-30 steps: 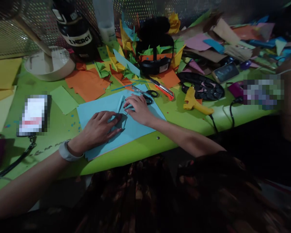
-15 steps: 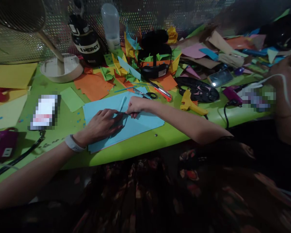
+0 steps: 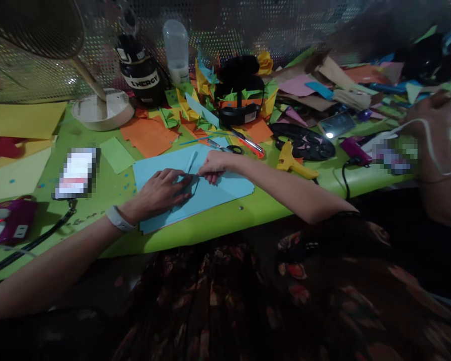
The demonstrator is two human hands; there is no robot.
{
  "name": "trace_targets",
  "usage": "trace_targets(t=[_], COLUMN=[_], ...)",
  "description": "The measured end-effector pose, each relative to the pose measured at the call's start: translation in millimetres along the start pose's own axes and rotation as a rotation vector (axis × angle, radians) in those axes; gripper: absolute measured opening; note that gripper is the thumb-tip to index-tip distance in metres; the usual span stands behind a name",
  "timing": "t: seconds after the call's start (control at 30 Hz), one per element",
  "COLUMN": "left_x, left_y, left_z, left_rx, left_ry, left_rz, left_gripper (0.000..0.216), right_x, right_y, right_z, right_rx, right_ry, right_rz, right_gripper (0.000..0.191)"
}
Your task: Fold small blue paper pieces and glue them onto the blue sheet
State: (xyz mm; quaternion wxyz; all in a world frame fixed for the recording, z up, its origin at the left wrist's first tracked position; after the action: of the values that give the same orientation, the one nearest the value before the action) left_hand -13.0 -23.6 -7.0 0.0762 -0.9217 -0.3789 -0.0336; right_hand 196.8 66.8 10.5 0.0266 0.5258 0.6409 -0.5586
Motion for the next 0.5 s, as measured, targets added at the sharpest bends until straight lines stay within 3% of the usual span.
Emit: trace_targets(t=[0.17, 0.27, 0.37, 0.5], left_x=[7, 24, 46, 68], left_y=[-13, -29, -39, -41], left_z=[-8, -19, -24, -20], left_rx=[-0.201, -0.356, -0.506, -0.646], left_ry=[0.037, 0.071, -0.234, -0.420], left_rz=[-0.039, -0.290, -0.406, -0.435], left_gripper=[0.044, 0.034, 0.040, 0.041], right_x=[2, 5, 6, 4], right_y=[2, 3, 3, 0], right_z=[1, 2, 2, 3], right_rx=[-0.017, -0.009, -0.013, -0.021], right_ry=[-0.004, -0.013, -0.018, -0.018], right_rz=[0.001, -0.007, -0.008, 0.008], right_gripper=[0.031, 0.032, 0.033, 0.032])
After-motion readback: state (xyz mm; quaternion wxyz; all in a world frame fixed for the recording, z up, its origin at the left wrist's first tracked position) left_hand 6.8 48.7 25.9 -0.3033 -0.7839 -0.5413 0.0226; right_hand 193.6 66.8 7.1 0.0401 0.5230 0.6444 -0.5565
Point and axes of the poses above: each hand's wrist, its own x-axis towards the middle knuckle, its own z-axis out of the palm, y = z × x, the point moved 1 cm from there along x, towards the middle knuckle, and after that the axes turned 5 degrees about x, right-handed, at the moved point
